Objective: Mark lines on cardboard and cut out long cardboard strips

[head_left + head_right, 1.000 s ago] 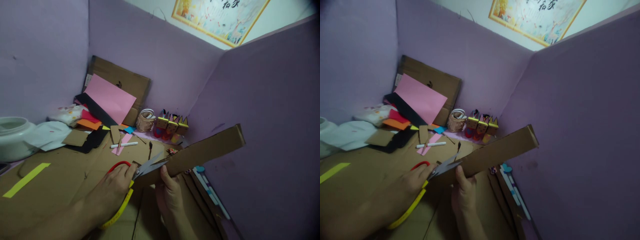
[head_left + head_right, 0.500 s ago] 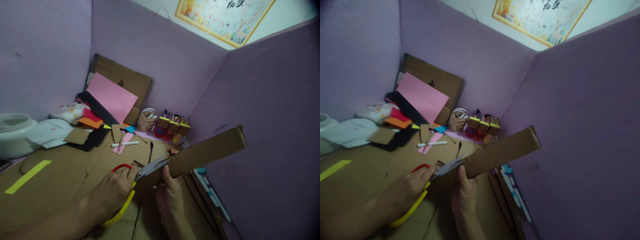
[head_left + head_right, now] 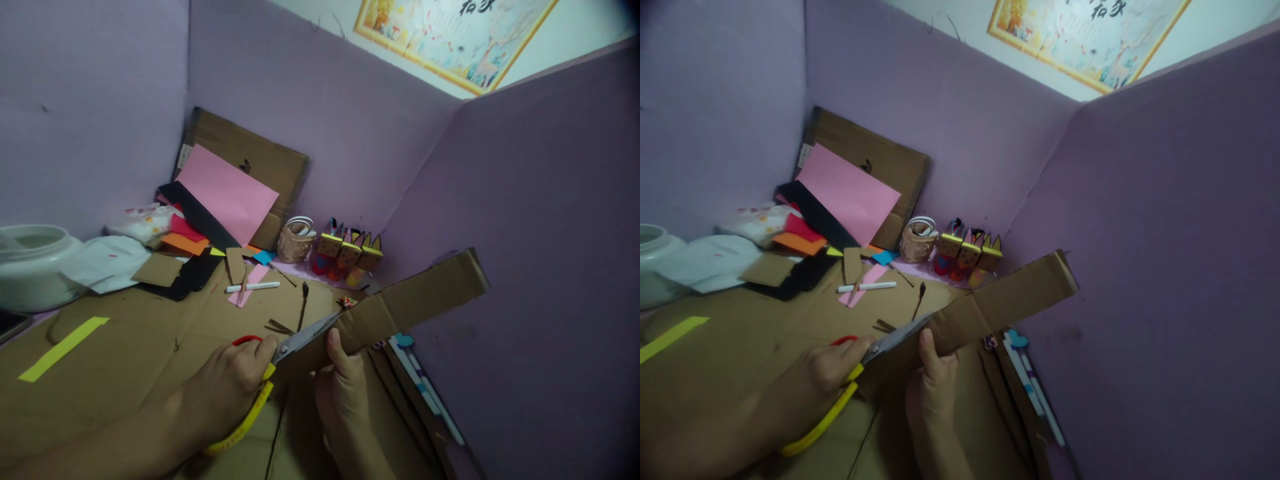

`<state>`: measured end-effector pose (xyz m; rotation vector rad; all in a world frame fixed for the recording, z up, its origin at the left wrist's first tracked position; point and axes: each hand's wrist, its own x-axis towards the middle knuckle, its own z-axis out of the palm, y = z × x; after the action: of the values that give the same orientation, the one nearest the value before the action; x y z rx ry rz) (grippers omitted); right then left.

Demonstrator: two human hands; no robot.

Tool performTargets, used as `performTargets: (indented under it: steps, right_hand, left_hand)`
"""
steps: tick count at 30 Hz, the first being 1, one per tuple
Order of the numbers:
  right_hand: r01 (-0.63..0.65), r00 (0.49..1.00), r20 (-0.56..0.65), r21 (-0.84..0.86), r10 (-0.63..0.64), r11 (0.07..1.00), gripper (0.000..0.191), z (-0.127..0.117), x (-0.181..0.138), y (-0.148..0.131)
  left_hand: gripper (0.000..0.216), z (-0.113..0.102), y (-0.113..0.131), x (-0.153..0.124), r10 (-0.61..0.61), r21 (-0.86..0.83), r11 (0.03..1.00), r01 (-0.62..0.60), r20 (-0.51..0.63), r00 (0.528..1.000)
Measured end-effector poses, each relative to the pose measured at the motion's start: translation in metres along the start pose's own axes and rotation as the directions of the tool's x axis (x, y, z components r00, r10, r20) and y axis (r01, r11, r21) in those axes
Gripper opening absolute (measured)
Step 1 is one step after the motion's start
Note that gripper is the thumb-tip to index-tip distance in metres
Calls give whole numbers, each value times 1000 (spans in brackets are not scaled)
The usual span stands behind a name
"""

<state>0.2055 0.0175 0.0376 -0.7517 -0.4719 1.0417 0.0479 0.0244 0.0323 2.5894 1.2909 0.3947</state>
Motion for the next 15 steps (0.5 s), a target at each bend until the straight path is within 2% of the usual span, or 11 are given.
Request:
performTargets:
  steps: [2,6,9,11,15]
  right_hand:
    - [-13,1000,18,-3,13,1000,48,1,0,-1]
    - [-18,999,34,-10,19,1000,41,1,2,0]
    - [32,998,48,-15,-32,999,44,0,4,0]
    - [59,997,49,-14,-58,998,47,0,5,0]
    - [29,999,42,-8,-29,1000,49,3,6,-3]
  left_hand:
    - [40,-2,0,0,-4,-55,998,4,-7,1000]
    - [29,-8,3,1,-43,-236,970,54,55,998]
    - [21,-14,6,2,-76,-392,914,105,89,993]
    - [19,-18,8,2,-91,-436,891,126,101,991]
    - [11,-21,7,1,-88,-521,842,141,125,988]
